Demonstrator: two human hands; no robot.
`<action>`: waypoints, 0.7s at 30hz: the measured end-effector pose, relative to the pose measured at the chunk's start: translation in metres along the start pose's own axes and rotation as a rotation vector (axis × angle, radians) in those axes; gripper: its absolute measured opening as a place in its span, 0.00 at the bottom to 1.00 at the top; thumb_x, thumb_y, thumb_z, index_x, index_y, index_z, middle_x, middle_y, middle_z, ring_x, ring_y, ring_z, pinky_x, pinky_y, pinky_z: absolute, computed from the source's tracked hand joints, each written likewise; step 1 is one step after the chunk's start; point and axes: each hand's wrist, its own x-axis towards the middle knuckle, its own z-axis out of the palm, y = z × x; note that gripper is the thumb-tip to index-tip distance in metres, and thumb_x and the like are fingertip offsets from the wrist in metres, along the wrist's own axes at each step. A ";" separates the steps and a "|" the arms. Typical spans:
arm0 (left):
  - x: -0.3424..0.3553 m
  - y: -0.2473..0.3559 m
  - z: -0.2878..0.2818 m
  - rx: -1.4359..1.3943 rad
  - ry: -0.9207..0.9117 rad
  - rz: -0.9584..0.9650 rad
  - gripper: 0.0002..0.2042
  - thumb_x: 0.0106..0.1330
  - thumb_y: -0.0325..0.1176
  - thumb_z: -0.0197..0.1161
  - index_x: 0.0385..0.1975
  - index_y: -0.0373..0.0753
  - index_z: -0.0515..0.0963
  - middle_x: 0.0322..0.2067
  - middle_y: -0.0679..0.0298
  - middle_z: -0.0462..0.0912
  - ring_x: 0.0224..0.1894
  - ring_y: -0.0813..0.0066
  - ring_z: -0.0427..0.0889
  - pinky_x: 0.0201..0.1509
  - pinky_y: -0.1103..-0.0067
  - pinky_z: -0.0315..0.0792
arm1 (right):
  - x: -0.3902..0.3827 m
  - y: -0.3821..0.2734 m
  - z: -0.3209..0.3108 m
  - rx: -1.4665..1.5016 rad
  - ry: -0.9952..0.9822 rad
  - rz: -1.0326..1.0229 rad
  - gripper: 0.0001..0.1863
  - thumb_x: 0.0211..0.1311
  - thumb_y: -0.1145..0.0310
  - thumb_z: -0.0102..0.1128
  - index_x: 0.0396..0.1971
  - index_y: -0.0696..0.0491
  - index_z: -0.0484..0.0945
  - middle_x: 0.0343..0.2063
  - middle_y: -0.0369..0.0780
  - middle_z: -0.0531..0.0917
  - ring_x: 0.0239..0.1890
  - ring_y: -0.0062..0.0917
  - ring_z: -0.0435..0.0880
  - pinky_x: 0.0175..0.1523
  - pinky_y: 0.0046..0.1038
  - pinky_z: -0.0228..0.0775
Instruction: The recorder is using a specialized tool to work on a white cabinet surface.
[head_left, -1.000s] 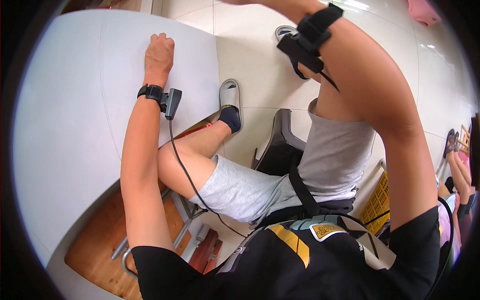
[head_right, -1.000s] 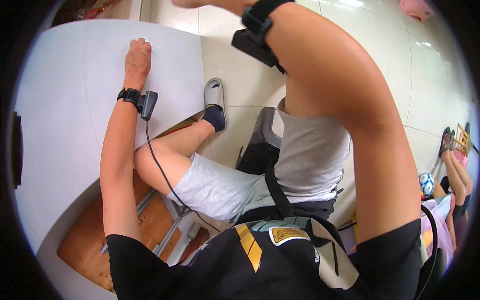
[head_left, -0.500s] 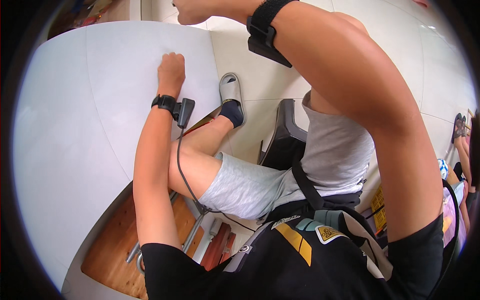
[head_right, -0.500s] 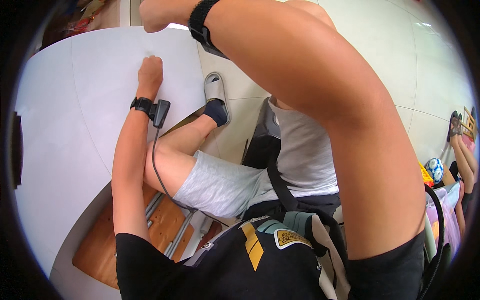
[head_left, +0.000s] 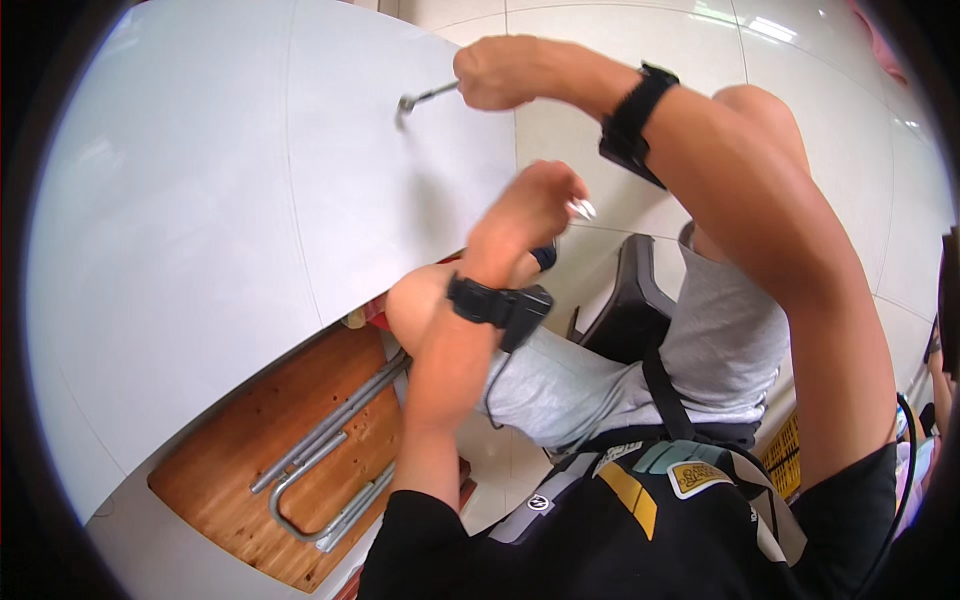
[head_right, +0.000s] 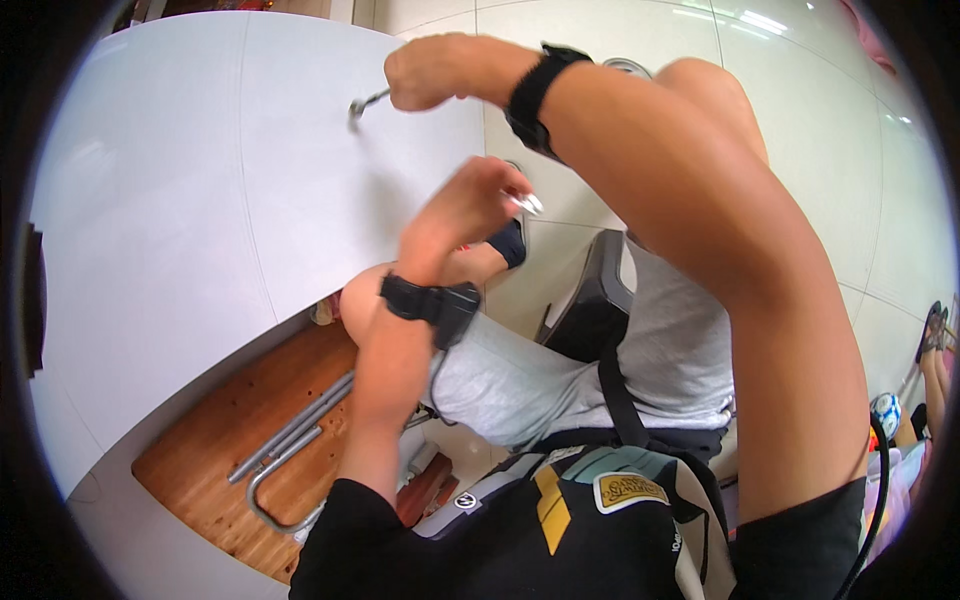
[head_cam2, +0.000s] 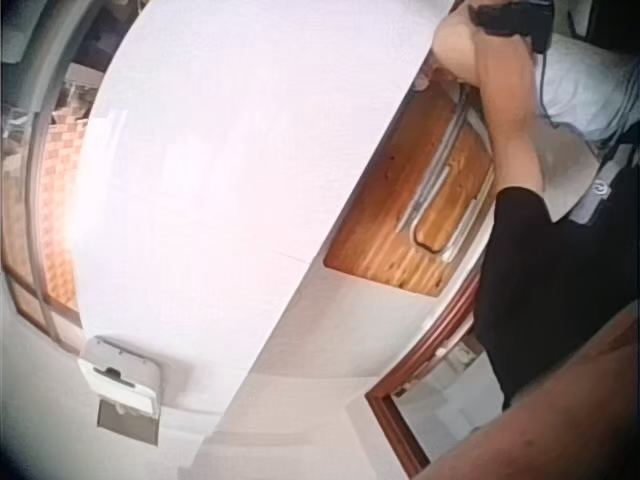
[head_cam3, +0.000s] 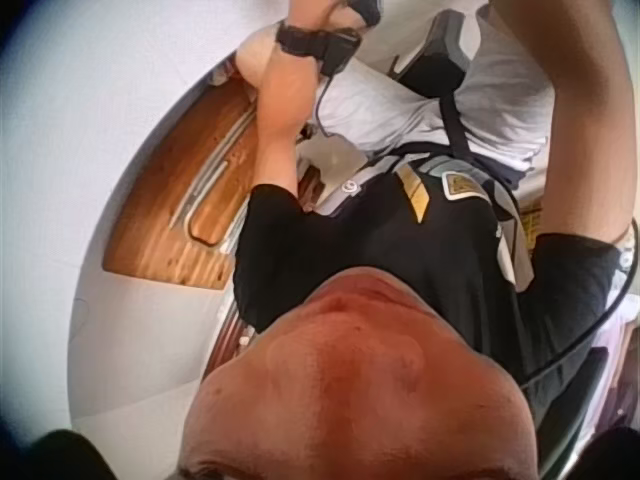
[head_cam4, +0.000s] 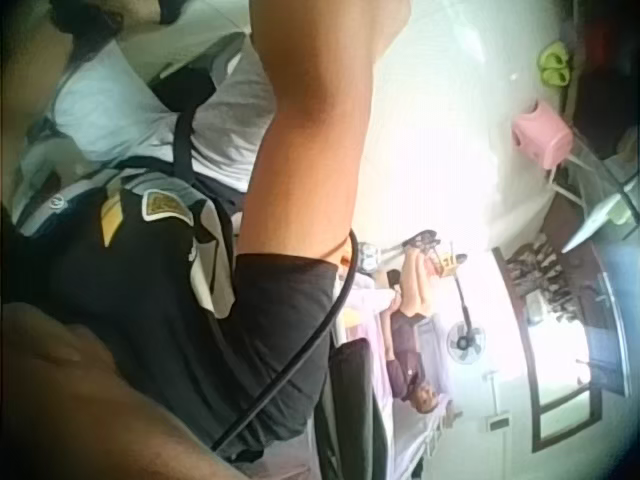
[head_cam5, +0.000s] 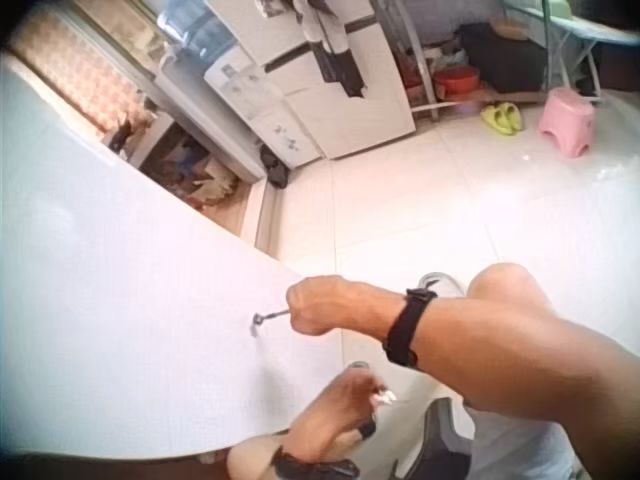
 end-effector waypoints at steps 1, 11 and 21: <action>-0.003 0.005 0.003 0.002 0.010 -0.004 0.07 0.59 0.24 0.65 0.36 0.37 0.85 0.31 0.49 0.84 0.37 0.52 0.85 0.46 0.67 0.78 | -0.003 -0.005 0.010 -0.003 0.127 -0.059 0.14 0.61 0.68 0.51 0.31 0.62 0.83 0.30 0.57 0.85 0.34 0.55 0.84 0.41 0.47 0.77; -0.015 0.026 0.035 0.159 -0.005 0.287 0.03 0.47 0.20 0.63 0.22 0.34 0.80 0.28 0.49 0.83 0.39 0.50 0.85 0.40 0.64 0.81 | -0.012 -0.044 0.017 0.144 0.414 -0.114 0.13 0.67 0.67 0.54 0.41 0.60 0.83 0.22 0.53 0.80 0.23 0.44 0.80 0.33 0.41 0.72; -0.037 0.012 0.059 -0.100 0.403 0.352 0.08 0.59 0.24 0.60 0.37 0.34 0.81 0.36 0.50 0.85 0.42 0.50 0.85 0.43 0.66 0.79 | -0.053 -0.075 0.058 0.186 0.282 -0.611 0.17 0.67 0.71 0.60 0.54 0.57 0.82 0.12 0.46 0.72 0.12 0.29 0.67 0.23 0.34 0.63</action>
